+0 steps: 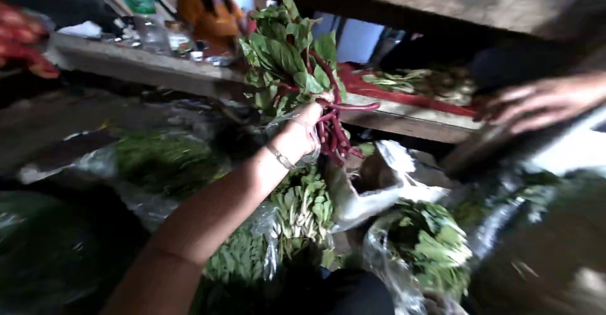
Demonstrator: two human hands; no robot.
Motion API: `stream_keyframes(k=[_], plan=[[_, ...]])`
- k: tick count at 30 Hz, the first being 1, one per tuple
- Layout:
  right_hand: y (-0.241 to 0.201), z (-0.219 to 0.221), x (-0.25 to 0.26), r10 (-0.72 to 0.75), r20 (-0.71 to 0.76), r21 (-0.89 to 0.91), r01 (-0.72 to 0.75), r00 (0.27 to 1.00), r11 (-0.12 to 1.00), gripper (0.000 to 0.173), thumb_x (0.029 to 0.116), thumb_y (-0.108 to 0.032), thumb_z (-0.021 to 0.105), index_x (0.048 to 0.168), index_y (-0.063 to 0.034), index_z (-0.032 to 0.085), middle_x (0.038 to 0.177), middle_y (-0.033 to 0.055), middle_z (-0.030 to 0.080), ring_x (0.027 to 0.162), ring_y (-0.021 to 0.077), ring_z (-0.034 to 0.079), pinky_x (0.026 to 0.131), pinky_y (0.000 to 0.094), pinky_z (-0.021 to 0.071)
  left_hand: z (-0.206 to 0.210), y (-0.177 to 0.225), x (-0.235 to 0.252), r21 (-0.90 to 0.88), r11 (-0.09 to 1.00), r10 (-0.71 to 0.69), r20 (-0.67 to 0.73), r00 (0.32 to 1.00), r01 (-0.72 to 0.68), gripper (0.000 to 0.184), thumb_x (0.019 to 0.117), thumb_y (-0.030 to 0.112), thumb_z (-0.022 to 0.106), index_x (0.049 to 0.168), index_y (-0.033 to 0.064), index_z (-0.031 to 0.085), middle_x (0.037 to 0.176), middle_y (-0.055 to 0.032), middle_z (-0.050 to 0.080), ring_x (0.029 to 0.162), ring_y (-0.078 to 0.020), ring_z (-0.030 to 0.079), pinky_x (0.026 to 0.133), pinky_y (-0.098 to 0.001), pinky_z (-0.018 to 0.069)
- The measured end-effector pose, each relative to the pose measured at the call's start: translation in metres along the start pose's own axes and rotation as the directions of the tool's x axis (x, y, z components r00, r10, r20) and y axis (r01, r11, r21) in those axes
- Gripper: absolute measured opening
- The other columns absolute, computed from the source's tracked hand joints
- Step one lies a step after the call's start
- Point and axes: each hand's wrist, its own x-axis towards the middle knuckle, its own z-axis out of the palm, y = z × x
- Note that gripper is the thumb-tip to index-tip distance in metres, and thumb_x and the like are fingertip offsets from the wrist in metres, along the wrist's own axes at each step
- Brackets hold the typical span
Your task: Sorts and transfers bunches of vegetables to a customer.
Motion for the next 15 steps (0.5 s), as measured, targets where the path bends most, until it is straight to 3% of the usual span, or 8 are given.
stream_keyframes(k=[2,5,8,12,13,14,15], plan=[[-0.008,-0.009,-0.021,0.055,0.017,-0.028,-0.054,0.998,0.998,0.042,0.108,-0.024,0.052,0.14,0.0031,0.057,0.132,0.0284,0.063,0.126,0.0418,0.06,0.111,0.0576,0.041,0.045,0.0,-0.018,-0.02,1.0,-0.002,0.126,0.992,0.005,0.026,0.1008,0.038,0.058,0.11,0.0147,0.059,0.092,-0.0036,0.056,0.078,-0.0149,0.056,0.066,-0.034,0.0489],[0.009,-0.013,-0.027,0.123,0.047,-0.056,-0.12,0.991,0.991,0.045,0.1075,-0.031,0.052,0.143,-0.0043,0.057,0.139,0.0234,0.061,0.133,0.0379,0.056,0.115,0.0569,0.0388,0.111,-0.009,-0.042,-0.023,0.999,-0.016,0.273,0.962,0.023,0.025,0.1021,0.039,0.054,0.109,0.0154,0.057,0.089,-0.0031,0.055,0.076,-0.0145,0.056,0.064,-0.0333,0.0488],[0.027,-0.01,-0.02,0.13,0.05,-0.1,-0.124,0.99,0.987,0.046,0.1063,-0.038,0.051,0.143,-0.0112,0.059,0.14,0.0208,0.062,0.133,0.0373,0.056,0.113,0.06,0.0399,0.17,-0.017,-0.066,-0.044,0.998,-0.028,0.385,0.922,0.049,0.032,0.1017,0.036,0.057,0.124,0.013,0.056,0.106,-0.0074,0.058,0.093,-0.0194,0.057,0.077,-0.0402,0.0503],[0.014,-0.015,-0.034,0.121,0.043,-0.068,-0.118,0.992,0.991,0.045,0.1066,-0.036,0.051,0.142,-0.0098,0.06,0.139,0.0217,0.061,0.134,0.038,0.055,0.113,0.0605,0.0386,0.233,-0.024,-0.104,-0.044,0.995,-0.049,0.537,0.842,0.085,0.031,0.1035,0.035,0.055,0.124,0.0124,0.056,0.103,-0.0066,0.057,0.087,-0.017,0.056,0.074,-0.0368,0.0502],[0.011,-0.016,-0.037,0.111,0.047,-0.061,-0.108,0.993,0.992,0.045,0.107,-0.034,0.051,0.143,-0.009,0.059,0.141,0.022,0.061,0.135,0.0381,0.054,0.114,0.0601,0.0379,0.246,-0.028,-0.112,-0.037,0.996,-0.048,0.56,0.827,0.082,0.027,0.1034,0.036,0.054,0.117,0.013,0.055,0.095,-0.0048,0.056,0.079,-0.0146,0.055,0.066,-0.033,0.0495],[0.009,-0.017,-0.039,0.108,0.049,-0.058,-0.105,0.993,0.993,0.044,0.1073,-0.033,0.05,0.144,-0.0092,0.058,0.142,0.0218,0.06,0.136,0.0377,0.054,0.114,0.0596,0.0375,0.258,-0.031,-0.117,-0.027,0.996,-0.057,0.576,0.815,0.089,0.027,0.1032,0.036,0.054,0.117,0.0123,0.056,0.094,-0.0052,0.055,0.078,-0.0148,0.055,0.065,-0.0328,0.0491],[0.009,-0.018,-0.04,0.103,0.049,-0.051,-0.101,0.993,0.994,0.044,0.1077,-0.033,0.05,0.144,-0.0091,0.058,0.141,0.0219,0.06,0.136,0.0375,0.054,0.114,0.0594,0.0377,0.267,-0.033,-0.122,-0.009,0.996,-0.064,0.597,0.8,0.086,0.03,0.1043,0.035,0.053,0.123,0.0111,0.055,0.101,-0.0069,0.055,0.086,-0.0163,0.054,0.072,-0.0347,0.0488]])
